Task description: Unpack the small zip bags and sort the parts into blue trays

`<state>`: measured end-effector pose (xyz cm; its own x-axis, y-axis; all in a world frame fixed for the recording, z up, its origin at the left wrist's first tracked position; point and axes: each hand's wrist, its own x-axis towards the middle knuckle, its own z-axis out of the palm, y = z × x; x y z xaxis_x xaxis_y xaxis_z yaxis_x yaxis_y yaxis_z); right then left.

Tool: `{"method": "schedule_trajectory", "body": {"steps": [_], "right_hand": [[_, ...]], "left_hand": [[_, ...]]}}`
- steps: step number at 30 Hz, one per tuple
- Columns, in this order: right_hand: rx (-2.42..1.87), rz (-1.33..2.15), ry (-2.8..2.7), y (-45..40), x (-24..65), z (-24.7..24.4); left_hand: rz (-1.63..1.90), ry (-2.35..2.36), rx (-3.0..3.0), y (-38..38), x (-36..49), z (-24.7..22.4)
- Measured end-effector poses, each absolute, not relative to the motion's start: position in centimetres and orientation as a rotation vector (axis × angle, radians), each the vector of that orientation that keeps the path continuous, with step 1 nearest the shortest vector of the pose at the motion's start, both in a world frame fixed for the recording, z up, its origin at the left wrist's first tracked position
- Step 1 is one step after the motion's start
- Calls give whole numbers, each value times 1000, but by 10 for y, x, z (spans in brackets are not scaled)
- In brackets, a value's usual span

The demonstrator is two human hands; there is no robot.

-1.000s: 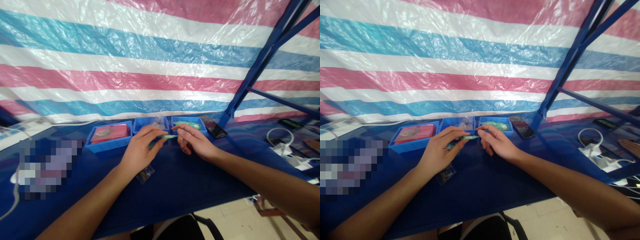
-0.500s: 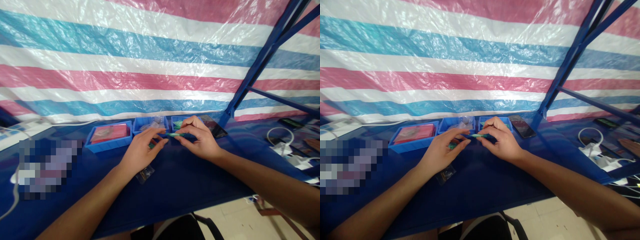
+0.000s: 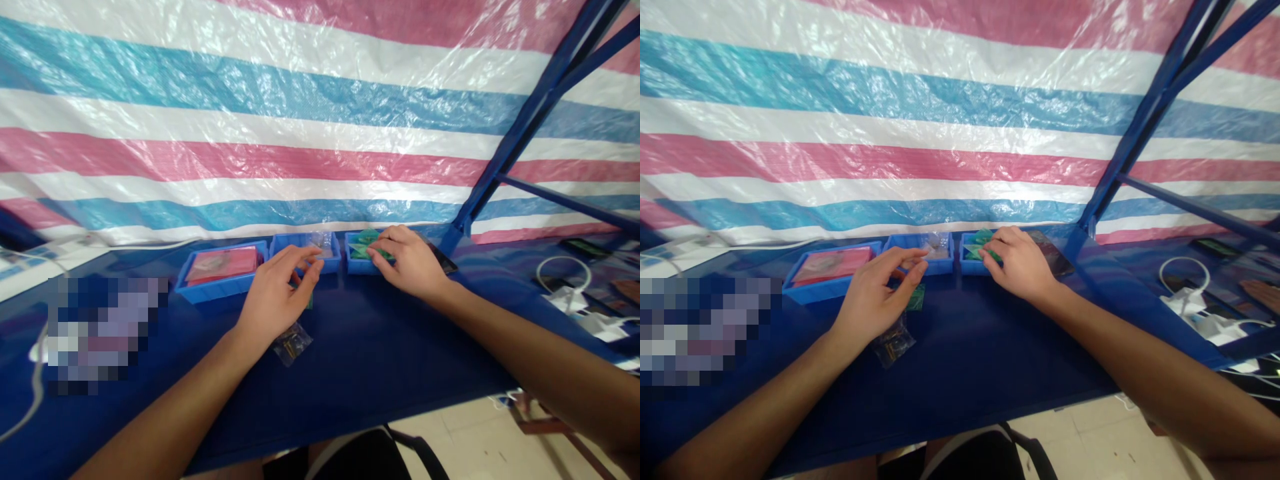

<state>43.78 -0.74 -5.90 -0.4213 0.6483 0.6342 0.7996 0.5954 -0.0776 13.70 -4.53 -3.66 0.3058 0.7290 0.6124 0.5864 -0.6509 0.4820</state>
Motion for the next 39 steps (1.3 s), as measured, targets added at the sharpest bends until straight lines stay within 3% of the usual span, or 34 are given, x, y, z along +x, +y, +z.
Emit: {"method": "schedule_trajectory", "body": {"steps": [7, 16, 31, 39], "right_hand": [[-1085, -286, -2158, -12, 433, -57], [-708, -74, -2293, -41, 409, -51], [-573, 7, -2263, -47, 399, -53], [-571, 88, -2270, -46, 398, -57]], "left_hand": [[1257, 1194, 2532, -44, 134, -34], [449, 1260, 2975, -36, 110, -32], [274, 1091, 2929, -36, 116, -33], [355, 941, 2780, -38, 123, -32]]}}
